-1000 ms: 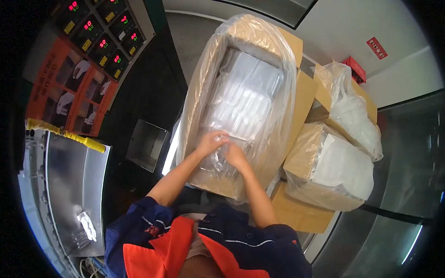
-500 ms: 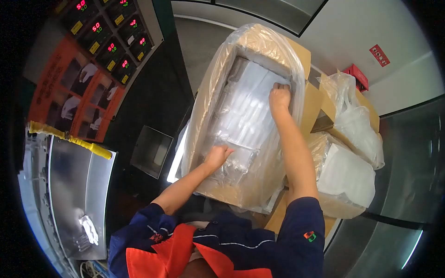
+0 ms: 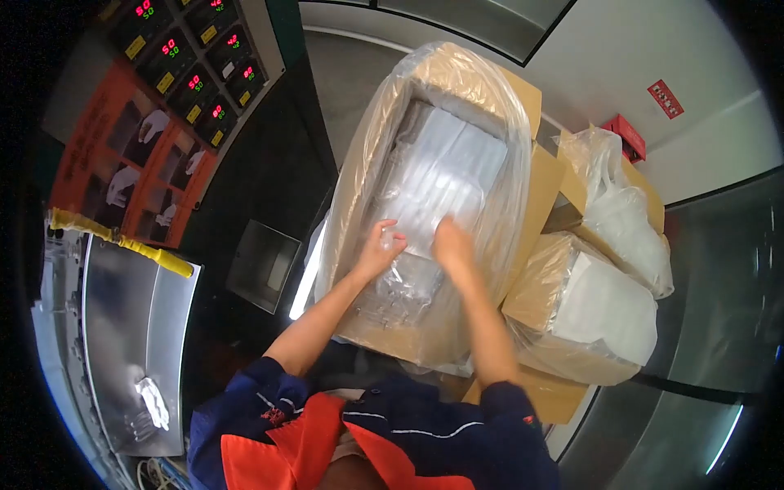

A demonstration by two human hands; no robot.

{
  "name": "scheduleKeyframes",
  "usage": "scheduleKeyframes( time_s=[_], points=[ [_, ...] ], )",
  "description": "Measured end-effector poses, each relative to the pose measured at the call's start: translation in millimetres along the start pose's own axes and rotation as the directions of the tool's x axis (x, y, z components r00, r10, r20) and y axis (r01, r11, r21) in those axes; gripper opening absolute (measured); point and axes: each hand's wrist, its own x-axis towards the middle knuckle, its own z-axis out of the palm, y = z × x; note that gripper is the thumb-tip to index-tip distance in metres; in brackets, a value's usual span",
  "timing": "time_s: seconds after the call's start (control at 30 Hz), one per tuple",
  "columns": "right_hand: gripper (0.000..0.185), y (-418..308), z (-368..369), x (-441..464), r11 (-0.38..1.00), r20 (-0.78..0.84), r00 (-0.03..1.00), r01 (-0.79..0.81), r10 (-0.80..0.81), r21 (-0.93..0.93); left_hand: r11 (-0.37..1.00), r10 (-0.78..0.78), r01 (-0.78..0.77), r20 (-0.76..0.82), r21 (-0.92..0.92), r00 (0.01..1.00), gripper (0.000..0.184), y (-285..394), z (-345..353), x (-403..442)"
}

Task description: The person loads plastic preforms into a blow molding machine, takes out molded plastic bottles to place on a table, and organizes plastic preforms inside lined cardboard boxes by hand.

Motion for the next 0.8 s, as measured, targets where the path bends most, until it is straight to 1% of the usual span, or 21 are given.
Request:
scheduleKeyframes(
  time_s=[0.07,0.13,0.17,0.2,0.23,0.27,0.3,0.37,0.47,0.5,0.57,0.6,0.67,0.7,0.73,0.77,0.8],
  points=[
    [0.020,13,49,-14,0.957,0.173,0.976,0.081,-0.133,0.278,0.999,0.015,-0.018,0.087,0.030,0.996,0.022,-12,-1,2],
    [0.028,19,69,-8,0.942,0.239,0.939,0.172,-0.245,0.290,0.937,0.194,-0.243,0.203,0.252,0.960,0.023,-37,-12,7],
    [0.031,23,77,-6,0.930,0.270,0.917,0.210,-0.294,0.301,0.982,-0.054,0.014,0.204,0.190,0.977,0.023,-43,-17,5],
    [0.033,20,78,3,0.925,0.099,0.958,0.227,-0.268,0.306,0.964,-0.022,-0.037,0.217,0.263,0.976,0.023,-49,-21,1],
    [0.035,12,75,20,0.920,-0.074,0.970,0.243,-0.231,0.306,0.939,0.010,-0.089,0.232,0.331,0.973,0.023,-58,-24,-2],
    [0.037,-2,60,35,0.885,-0.216,0.936,0.338,-0.279,0.321,0.908,0.041,-0.141,0.250,0.396,0.967,0.023,-64,-26,-6],
    [0.040,-19,44,49,0.843,-0.355,0.880,0.433,-0.317,0.320,0.895,0.026,-0.119,0.216,0.429,0.976,0.023,-64,-26,-12],
    [0.043,-46,35,78,0.771,-0.486,0.753,0.597,-0.444,0.222,0.865,0.010,-0.079,0.140,0.495,0.990,0.025,-57,-23,-20],
    [0.044,-68,44,107,0.822,-0.362,0.799,0.553,-0.479,0.132,0.661,0.228,-0.202,0.064,0.723,0.972,0.030,-53,-15,-24],
    [0.034,-75,37,106,0.877,-0.304,0.858,0.466,-0.414,0.119,0.644,0.198,-0.164,0.045,0.747,0.979,0.031,-52,-16,-26],
    [0.025,-73,34,103,0.881,-0.281,0.838,0.466,-0.467,-0.074,0.615,0.143,-0.087,-0.003,0.784,0.990,0.033,-50,-13,-25],
    [0.021,-68,34,100,0.869,-0.263,0.829,0.463,-0.494,-0.172,0.706,0.030,-0.015,-0.009,0.708,1.000,0.030,-49,-17,-24],
    [0.014,-51,36,80,0.909,-0.243,0.877,0.385,-0.414,-0.160,0.834,-0.187,0.147,0.022,0.532,0.982,0.028,-46,-29,-18],
    [0.012,-43,37,67,0.925,-0.238,0.896,0.346,-0.375,-0.156,0.888,-0.068,0.070,-0.022,0.454,0.997,0.026,-47,-28,-17],
    [0.017,-39,32,49,0.973,-0.196,0.953,0.225,-0.231,-0.055,0.926,0.051,-0.018,-0.079,0.376,0.996,0.027,-52,-28,-15],
    [0.023,-33,30,27,0.995,-0.134,0.988,0.088,-0.082,0.041,0.947,0.158,-0.108,-0.145,0.304,0.977,0.029,-55,-27,-16],
    [0.026,-17,40,12,0.990,-0.037,0.998,0.057,-0.053,0.126,0.976,0.095,-0.075,-0.093,0.203,0.991,0.031,-52,-27,-17]
  ],
)
